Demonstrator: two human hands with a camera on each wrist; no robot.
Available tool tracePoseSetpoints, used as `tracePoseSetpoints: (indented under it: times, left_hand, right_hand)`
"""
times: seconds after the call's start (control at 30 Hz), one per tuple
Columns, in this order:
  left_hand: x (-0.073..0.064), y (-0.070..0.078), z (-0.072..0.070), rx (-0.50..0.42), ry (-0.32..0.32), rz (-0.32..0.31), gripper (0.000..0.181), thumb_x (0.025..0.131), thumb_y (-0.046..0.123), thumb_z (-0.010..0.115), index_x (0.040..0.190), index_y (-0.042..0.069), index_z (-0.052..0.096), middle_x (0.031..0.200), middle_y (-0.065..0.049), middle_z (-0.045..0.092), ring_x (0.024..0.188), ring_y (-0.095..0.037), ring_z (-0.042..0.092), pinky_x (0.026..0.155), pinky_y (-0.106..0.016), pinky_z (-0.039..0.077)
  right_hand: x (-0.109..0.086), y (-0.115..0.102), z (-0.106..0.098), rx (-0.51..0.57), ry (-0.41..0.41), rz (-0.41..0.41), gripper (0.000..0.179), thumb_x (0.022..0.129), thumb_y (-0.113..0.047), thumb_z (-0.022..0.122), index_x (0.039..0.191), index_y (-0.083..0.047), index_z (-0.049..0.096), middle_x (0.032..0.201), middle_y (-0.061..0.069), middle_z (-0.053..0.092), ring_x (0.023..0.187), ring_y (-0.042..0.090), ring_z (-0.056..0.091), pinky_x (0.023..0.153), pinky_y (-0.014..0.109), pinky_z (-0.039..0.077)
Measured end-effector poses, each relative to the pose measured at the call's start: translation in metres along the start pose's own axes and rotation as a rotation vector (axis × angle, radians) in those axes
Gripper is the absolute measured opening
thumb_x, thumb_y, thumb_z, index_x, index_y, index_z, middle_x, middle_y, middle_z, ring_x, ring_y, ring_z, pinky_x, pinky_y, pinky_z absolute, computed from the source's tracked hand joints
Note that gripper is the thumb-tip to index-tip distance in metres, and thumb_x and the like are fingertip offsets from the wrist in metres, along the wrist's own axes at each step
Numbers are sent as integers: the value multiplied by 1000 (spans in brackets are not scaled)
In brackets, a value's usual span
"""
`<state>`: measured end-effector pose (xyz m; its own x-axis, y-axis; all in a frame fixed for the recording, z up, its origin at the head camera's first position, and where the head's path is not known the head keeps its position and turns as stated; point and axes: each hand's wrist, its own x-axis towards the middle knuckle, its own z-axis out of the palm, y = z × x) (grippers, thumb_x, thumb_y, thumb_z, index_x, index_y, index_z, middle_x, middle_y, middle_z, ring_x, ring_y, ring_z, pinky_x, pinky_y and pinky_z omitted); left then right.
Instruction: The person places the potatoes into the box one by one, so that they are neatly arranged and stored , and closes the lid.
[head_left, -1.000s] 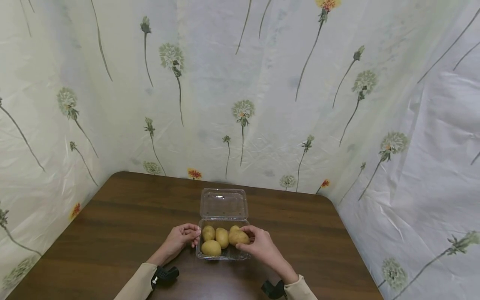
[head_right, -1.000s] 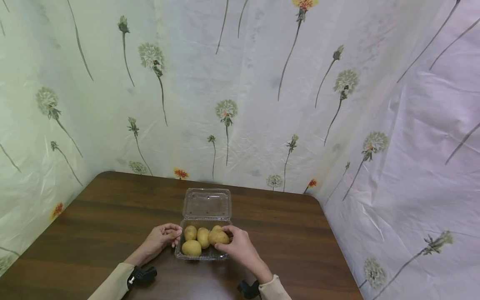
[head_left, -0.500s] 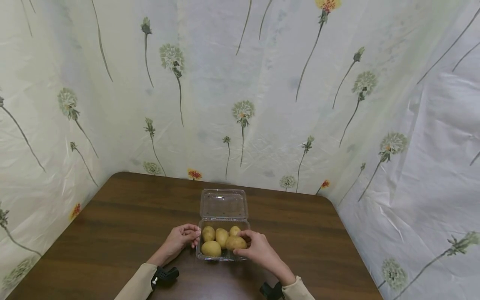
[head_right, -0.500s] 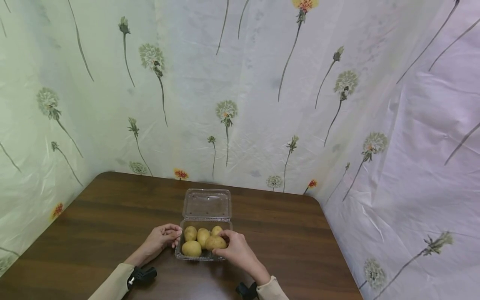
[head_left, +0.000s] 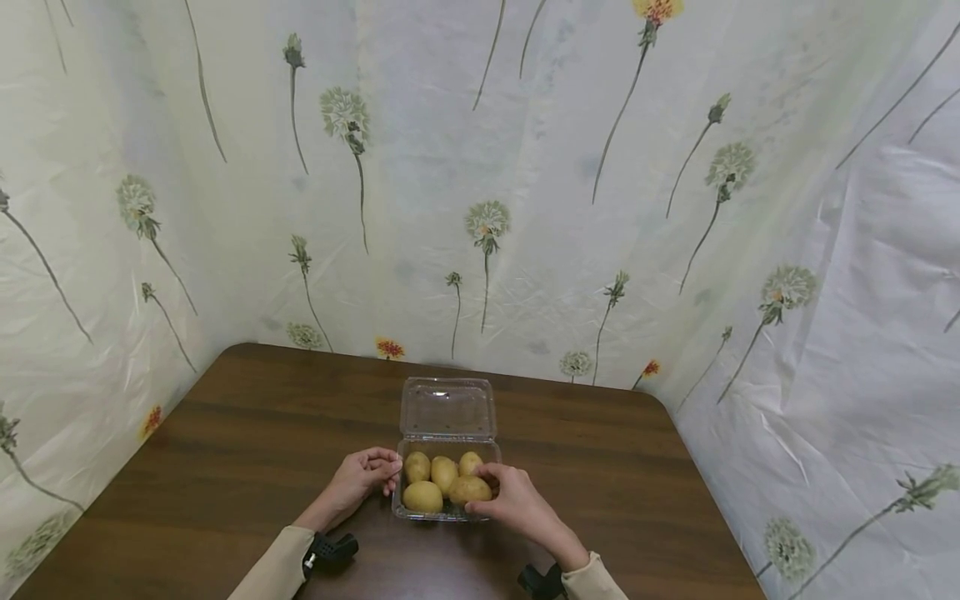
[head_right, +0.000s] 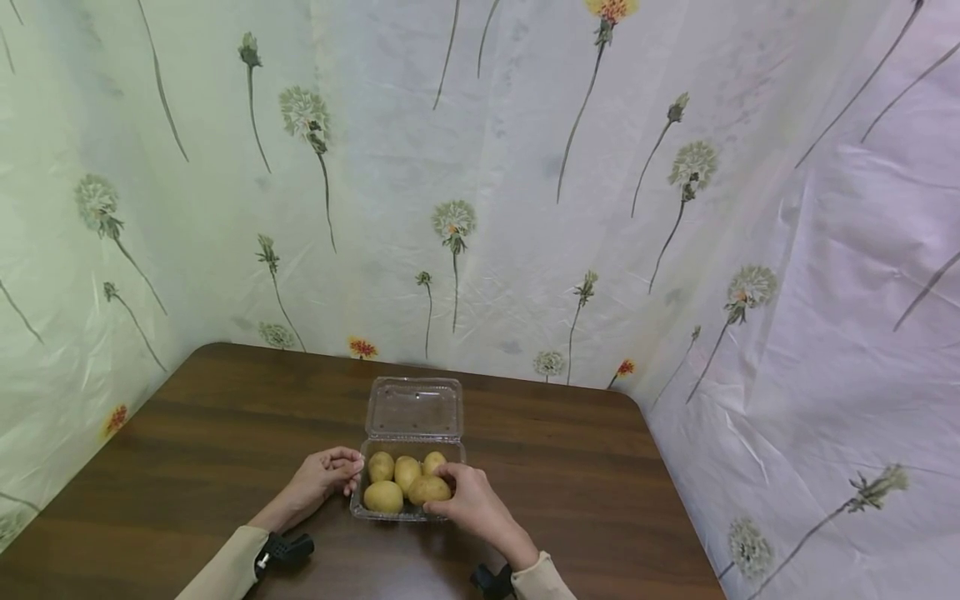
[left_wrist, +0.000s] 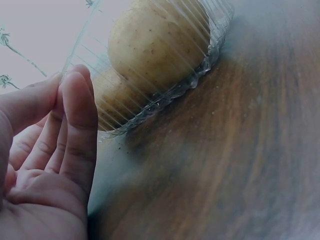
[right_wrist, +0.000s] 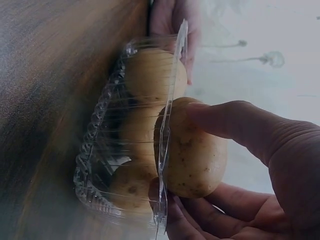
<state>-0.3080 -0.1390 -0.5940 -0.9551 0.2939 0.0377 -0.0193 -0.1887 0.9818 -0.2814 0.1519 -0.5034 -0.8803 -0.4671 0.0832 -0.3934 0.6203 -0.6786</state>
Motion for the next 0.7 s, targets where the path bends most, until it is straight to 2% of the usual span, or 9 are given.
tracePoseSetpoints:
  times: [0.53, 0.7]
  left_hand:
    - [-2, 1, 1, 4, -5, 7, 31, 94, 12, 63, 111, -11, 52, 81, 2, 66, 67, -7, 61, 60, -22, 52]
    - [-2, 1, 1, 2, -6, 15, 31, 94, 11, 63, 112, -12, 51, 81, 3, 66, 67, -7, 61, 60, -22, 53]
  right_hand:
    - [3, -1, 5, -125, 0, -54, 37, 72, -23, 83, 101, -5, 69, 101, 5, 69, 80, 6, 58, 67, 20, 47]
    - [3, -1, 5, -128, -18, -65, 37, 73, -23, 83, 102, -5, 69, 98, 4, 69, 78, 5, 57, 66, 20, 47]
